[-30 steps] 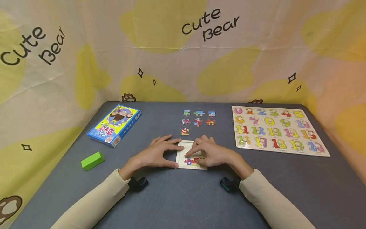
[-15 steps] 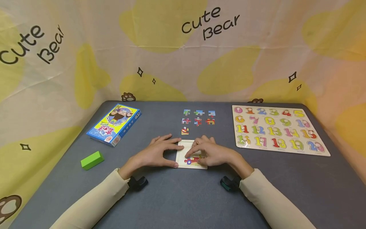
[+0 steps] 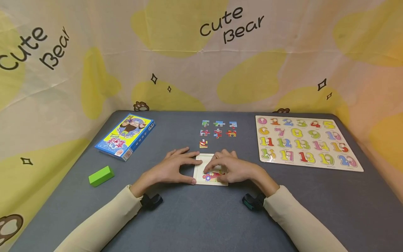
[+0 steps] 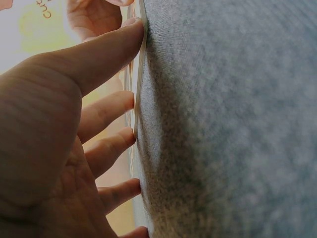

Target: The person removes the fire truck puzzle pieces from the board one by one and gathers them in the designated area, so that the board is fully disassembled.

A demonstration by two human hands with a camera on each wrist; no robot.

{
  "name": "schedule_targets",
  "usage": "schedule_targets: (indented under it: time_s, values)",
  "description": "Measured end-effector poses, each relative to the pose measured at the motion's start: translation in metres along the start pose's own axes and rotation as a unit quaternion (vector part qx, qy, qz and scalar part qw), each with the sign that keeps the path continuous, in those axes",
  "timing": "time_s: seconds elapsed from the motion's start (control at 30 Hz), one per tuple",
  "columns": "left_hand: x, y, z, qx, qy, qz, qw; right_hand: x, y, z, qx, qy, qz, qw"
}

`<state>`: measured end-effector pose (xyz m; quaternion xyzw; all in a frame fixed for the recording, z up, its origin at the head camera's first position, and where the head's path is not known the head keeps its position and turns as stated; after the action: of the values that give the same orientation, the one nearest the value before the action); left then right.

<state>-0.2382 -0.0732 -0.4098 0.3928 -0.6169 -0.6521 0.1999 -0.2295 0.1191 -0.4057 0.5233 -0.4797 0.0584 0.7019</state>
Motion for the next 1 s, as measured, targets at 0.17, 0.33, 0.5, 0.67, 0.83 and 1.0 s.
schedule_targets:
  time_s: [0.17,0.33,0.5,0.67,0.83,1.0]
  values:
    - [0.0003,0.0001,0.0006,0.002,0.002,0.002,1.0000,0.0005,0.0005,0.0000,-0.003,0.001,-0.001,1.0000]
    - [-0.0005,0.0011,0.0004,0.000,0.001,0.005,1.0000,0.0007,0.0004,0.0000,-0.007,0.005,0.005,1.0000]
    - [-0.0013,0.0018,-0.0004,0.000,-0.001,0.004,1.0000,0.0013,-0.0003,0.0004,-0.007,0.007,0.018,0.9998]
    - [-0.0008,0.0012,-0.0005,0.000,0.000,0.003,1.0000,0.0037,-0.0010,0.0005,-0.006,0.004,0.024,0.9997]
    - [-0.0005,0.0007,-0.0004,0.002,0.001,0.003,1.0000,0.0065,-0.0010,0.0005,-0.013,0.008,0.014,0.9998]
    - [-0.0009,0.0010,-0.0010,0.005,0.001,0.001,1.0000,0.0074,-0.0019,0.0008,-0.019,0.013,-0.004,0.9997]
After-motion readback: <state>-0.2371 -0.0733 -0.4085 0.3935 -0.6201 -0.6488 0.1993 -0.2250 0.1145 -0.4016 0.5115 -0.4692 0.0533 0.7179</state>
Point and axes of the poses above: each hand's wrist, its own z-axis towards the middle knuckle, its own y-axis out of the back of the hand, x = y × z, the point moved 6 cm from there along z, towards the middle knuckle, and after that the axes turned 9 degrees about z, right-handed, at the moved point
